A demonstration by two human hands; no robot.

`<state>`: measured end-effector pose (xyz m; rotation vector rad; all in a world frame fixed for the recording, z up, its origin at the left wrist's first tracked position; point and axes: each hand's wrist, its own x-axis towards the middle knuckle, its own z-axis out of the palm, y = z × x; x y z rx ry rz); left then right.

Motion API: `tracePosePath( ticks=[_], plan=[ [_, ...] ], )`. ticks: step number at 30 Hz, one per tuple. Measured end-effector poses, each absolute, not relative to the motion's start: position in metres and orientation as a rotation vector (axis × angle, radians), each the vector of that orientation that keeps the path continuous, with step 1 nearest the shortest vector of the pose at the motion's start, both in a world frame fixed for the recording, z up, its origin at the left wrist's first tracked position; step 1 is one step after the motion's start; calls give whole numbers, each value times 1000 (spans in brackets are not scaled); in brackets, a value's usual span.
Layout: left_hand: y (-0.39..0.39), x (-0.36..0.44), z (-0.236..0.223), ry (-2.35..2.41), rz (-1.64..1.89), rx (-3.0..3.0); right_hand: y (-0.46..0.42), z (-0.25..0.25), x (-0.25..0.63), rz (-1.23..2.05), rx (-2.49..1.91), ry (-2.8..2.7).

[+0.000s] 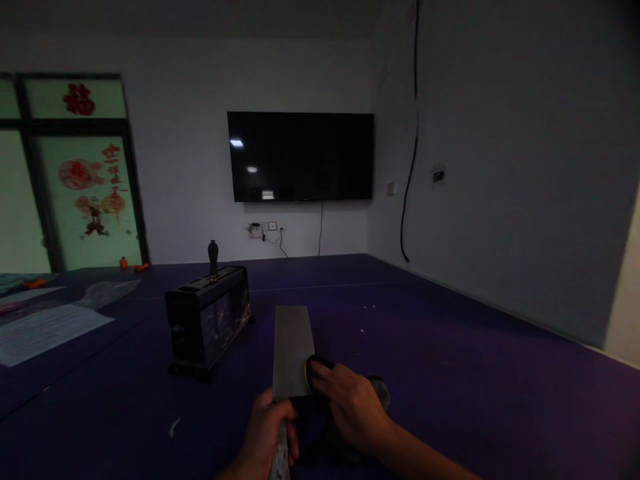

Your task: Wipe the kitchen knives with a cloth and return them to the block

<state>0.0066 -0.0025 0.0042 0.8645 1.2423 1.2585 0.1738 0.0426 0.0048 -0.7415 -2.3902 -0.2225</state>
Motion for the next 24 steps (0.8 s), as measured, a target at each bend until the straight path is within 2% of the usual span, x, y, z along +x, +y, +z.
tracePosePath(
  ticks=[8,17,24],
  plan=[
    [0,6,3,1247,1248,867,40,5,172,-227,-668,-2366],
    [-1,9,5,1293,1150,939,38,10,169,-263,-911,-2361],
    [0,7,4,1284,1171,941,39,12,169,-203,-934,-2392]
  ],
)
